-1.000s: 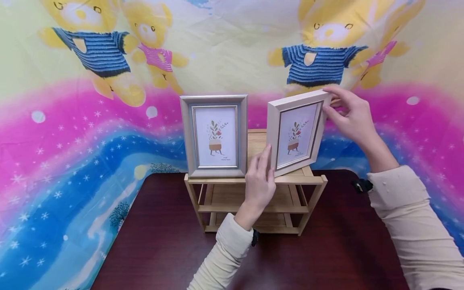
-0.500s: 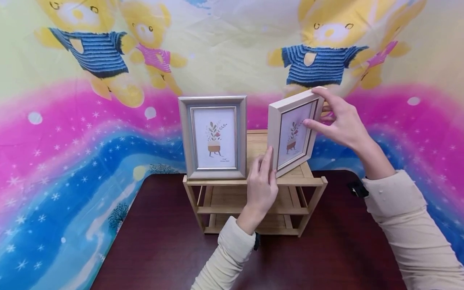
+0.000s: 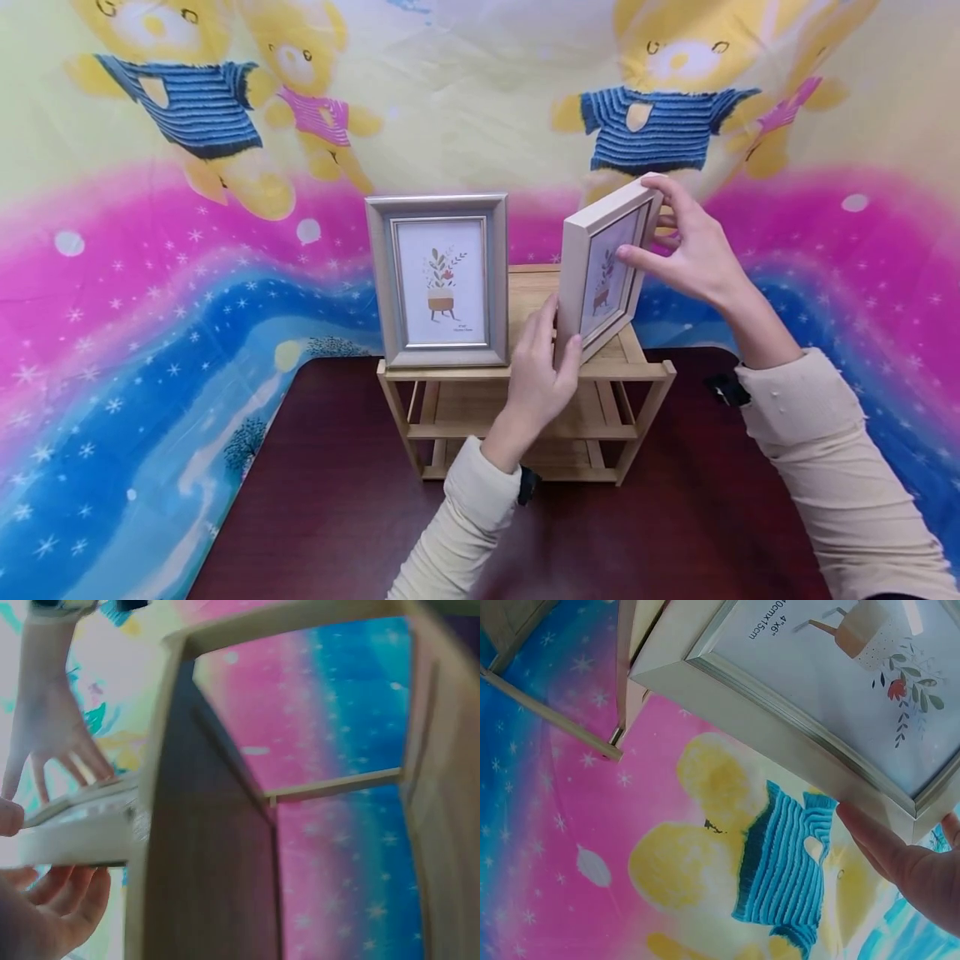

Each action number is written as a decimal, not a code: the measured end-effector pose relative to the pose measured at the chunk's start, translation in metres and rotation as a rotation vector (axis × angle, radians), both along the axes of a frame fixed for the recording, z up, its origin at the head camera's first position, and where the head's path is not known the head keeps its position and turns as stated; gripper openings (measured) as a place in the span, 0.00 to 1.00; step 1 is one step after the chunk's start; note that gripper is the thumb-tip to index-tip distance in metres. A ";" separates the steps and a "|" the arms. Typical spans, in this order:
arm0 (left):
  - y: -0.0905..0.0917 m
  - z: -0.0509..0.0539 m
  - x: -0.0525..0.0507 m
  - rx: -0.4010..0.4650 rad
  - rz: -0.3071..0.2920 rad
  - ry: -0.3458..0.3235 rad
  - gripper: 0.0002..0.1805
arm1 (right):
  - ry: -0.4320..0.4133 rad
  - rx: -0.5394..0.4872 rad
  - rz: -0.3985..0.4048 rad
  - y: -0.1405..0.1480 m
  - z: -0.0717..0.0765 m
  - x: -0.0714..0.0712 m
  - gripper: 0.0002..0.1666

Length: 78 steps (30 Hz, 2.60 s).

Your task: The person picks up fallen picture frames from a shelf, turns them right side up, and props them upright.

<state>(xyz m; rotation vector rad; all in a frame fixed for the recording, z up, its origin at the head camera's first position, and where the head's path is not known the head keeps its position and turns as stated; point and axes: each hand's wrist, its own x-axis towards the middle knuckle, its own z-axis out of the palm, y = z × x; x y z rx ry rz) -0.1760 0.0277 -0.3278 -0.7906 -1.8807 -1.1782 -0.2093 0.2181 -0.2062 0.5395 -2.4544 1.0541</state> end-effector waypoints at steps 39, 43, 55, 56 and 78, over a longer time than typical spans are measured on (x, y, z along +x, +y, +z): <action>0.002 0.033 -0.009 0.017 -0.225 -0.113 0.12 | 0.367 0.003 0.137 -0.018 -0.014 0.001 0.59; 0.004 0.033 -0.009 0.021 -0.207 -0.095 0.12 | 0.293 0.042 0.139 -0.020 -0.011 0.003 0.58; 0.005 0.023 -0.009 0.056 -0.273 -0.002 0.14 | 0.256 0.050 0.189 -0.014 -0.009 0.003 0.52; 0.004 0.021 -0.010 0.059 -0.274 -0.009 0.14 | 0.256 0.051 0.196 -0.013 -0.009 0.003 0.52; -0.010 0.037 -0.015 -0.359 0.139 -0.030 0.19 | 0.246 0.061 0.294 -0.006 -0.006 -0.001 0.55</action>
